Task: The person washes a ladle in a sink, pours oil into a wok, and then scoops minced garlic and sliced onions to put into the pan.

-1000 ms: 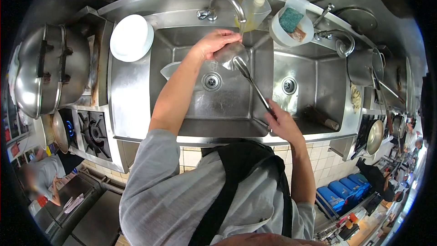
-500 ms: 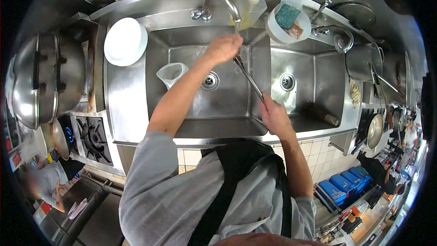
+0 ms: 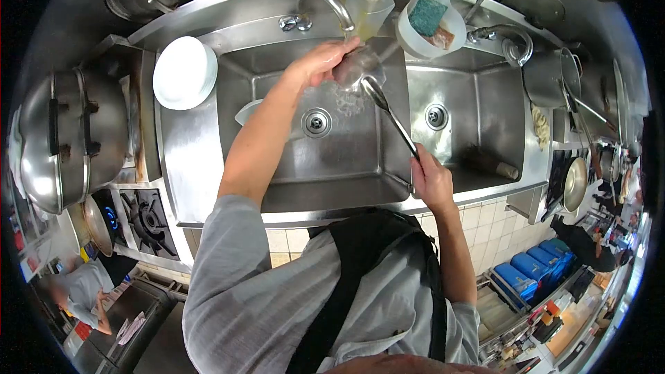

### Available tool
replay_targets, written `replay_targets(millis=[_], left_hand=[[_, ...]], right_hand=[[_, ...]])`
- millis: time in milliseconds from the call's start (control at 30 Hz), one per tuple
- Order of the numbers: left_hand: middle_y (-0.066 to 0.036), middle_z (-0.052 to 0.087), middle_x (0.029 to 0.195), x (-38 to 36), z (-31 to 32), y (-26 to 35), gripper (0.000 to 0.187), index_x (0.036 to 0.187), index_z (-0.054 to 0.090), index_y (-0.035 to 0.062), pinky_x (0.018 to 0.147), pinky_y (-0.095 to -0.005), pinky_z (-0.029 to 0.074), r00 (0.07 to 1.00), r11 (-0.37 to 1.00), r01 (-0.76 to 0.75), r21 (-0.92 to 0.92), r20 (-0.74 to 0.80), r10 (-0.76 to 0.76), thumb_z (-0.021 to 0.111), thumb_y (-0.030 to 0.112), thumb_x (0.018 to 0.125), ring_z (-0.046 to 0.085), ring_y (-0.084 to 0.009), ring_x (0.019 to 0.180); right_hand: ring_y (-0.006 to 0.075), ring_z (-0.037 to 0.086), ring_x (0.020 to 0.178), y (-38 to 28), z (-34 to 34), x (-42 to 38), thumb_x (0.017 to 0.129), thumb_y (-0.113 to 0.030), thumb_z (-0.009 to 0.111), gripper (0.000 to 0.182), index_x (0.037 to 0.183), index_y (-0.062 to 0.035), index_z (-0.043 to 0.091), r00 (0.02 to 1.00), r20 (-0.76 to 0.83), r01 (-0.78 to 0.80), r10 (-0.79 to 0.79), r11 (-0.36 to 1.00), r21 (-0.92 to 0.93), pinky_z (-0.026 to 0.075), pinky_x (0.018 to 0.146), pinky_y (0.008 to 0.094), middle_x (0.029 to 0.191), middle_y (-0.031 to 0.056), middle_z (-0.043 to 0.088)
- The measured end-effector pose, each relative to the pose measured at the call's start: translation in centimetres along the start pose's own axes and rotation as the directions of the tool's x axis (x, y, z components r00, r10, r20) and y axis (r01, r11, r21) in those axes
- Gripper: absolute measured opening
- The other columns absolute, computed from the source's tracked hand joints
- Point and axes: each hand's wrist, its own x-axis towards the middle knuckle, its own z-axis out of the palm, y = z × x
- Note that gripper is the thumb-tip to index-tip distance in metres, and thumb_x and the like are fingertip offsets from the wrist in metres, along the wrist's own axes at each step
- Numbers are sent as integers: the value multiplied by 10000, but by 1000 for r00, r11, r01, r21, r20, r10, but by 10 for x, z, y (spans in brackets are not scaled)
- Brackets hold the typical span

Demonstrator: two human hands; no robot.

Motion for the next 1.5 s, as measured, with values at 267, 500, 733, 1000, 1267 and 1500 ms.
replay_targets(millis=[267, 500, 733, 1000, 1267, 1500], left_hand=[[-34, 679, 954, 5, 20, 4, 362, 1124, 660, 59, 662, -336, 541, 988, 971, -136, -195, 45, 148, 656, 372, 942, 636, -138, 801], [-33, 678, 1000, 20, 50, 10, 317, 1092, 683, 55, 794, -313, 539, 973, 978, -210, -10, 94, 210, 602, 340, 978, 655, -158, 900], [-142, 694, 1039, 44, 127, 49, 195, 1094, 676, 92, 792, -382, 531, 567, 322, -656, 683, 163, 807, 575, 140, 935, 656, -349, 907], [-108, 636, 1161, 122, 142, 92, 323, 1142, 627, 81, 988, -439, 435, 572, -255, -126, 959, 280, 771, 591, 40, 824, 558, -280, 1172], [-144, 627, 1138, 99, 138, 84, 321, 1104, 599, 55, 929, -421, 474, 613, -257, -221, 941, 338, 714, 663, 109, 795, 591, -331, 1100], [-184, 599, 1269, 1, 107, 13, 461, 1253, 556, 79, 928, -426, 498, 488, 317, -672, 669, 78, 870, 667, 74, 805, 618, -373, 1112]], right_hand=[[420, 672, 860, 21, 13, -7, 923, -155, 622, 348, 1250, -49, 564, 990, 73, -136, 124, 970, 204, 534, 719, 451, 963, 239, 675], [344, 677, 718, 15, 6, -19, 944, -162, 612, 276, 1180, -21, 580, 941, 274, -282, 200, 910, 303, 516, 656, 373, 814, 226, 652], [351, 686, 717, 35, 21, -53, 943, -121, 614, 152, 1066, -34, 596, 939, 191, -340, 287, 860, 380, 509, 623, 388, 777, 225, 641], [358, 667, 671, 30, 11, -70, 939, -140, 621, 192, 1075, -8, 591, 890, 246, -450, 383, 827, 337, 488, 592, 414, 731, 233, 623], [338, 676, 687, 50, 26, -79, 939, -139, 614, 217, 1116, -17, 588, 925, 160, -380, 346, 806, 453, 496, 619, 402, 745, 232, 632], [467, 628, 792, 47, 19, -55, 957, -150, 582, 147, 1004, -15, 544, 914, 185, -406, 362, 828, 387, 495, 630, 454, 768, 260, 620]])
